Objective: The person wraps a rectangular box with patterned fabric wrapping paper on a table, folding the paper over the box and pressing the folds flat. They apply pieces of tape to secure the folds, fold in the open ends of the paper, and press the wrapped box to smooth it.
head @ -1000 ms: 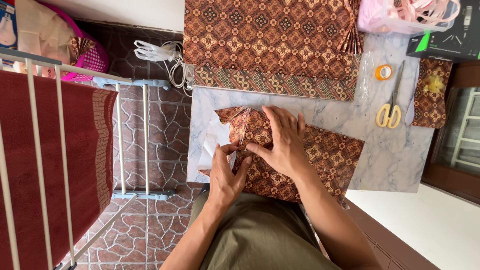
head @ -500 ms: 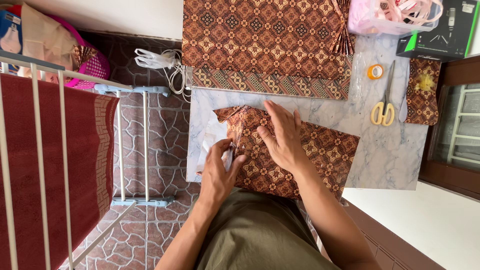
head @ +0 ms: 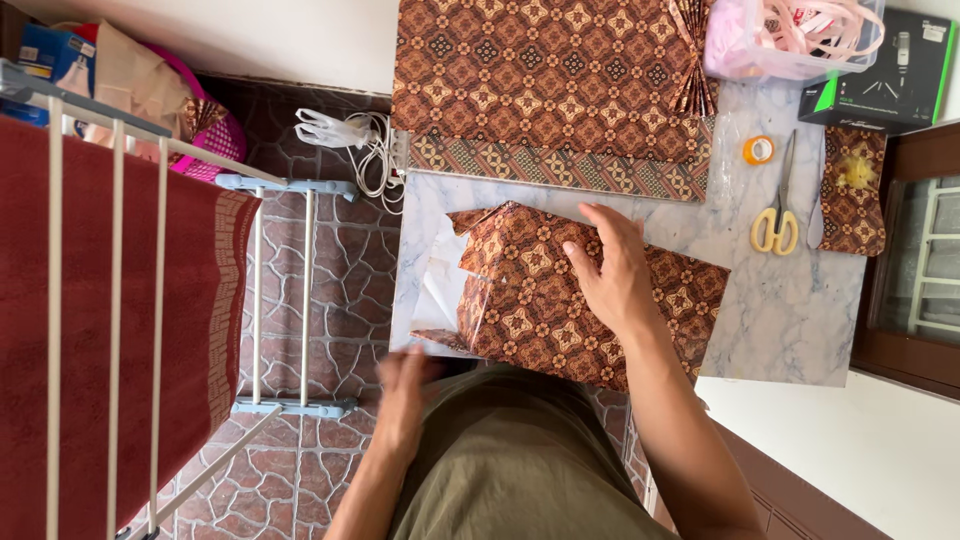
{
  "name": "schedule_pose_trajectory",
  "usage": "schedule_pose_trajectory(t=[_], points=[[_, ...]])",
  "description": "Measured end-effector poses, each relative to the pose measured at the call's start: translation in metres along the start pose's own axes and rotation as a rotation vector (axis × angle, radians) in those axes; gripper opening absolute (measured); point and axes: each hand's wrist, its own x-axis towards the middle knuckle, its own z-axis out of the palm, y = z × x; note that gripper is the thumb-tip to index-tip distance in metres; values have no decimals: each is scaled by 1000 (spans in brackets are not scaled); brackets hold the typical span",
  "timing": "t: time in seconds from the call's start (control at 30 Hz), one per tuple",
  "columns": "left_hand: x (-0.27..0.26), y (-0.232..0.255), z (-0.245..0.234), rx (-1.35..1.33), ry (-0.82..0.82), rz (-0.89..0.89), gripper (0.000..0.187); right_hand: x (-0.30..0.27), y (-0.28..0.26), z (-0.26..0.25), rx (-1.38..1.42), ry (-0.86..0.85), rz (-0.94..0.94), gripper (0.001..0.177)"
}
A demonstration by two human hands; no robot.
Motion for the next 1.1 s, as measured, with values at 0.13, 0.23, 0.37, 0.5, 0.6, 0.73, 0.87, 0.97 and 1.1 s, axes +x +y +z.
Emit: schedule_pose_trajectory(t=[0.13, 0.23, 0.37, 0.5, 0.6, 0.73, 0.87, 0.97, 1.1], points=[[1, -9, 25, -149, -522, -235, 92, 7, 4, 10, -89, -120, 69, 49], [4, -2, 48, -126, -504, -251, 93, 8, 6, 13, -103, -138, 91, 48], [8, 9, 60, -187, -552, -227, 91, 8, 5, 9, -91, -154, 92, 48], [8, 11, 59, -348, -581, -238, 86, 6, -1, 2, -69, -154, 79, 46], [4, 16, 59, -364, -532, -268, 78, 2, -13, -4, -62, -161, 97, 47], [-13, 31, 57, -347, -497, -156, 67, -6, -39, -20, -21, -63, -39, 47], [-38, 52, 53, -343, -398, -15, 62, -16, -68, -49, 62, 41, -86, 48], [-57, 67, 51, -373, -307, 84, 57, -25, -88, -70, 122, 121, -82, 48], [-85, 89, 50, -438, -307, 249, 50, -41, -110, -89, 266, 243, -181, 50]])
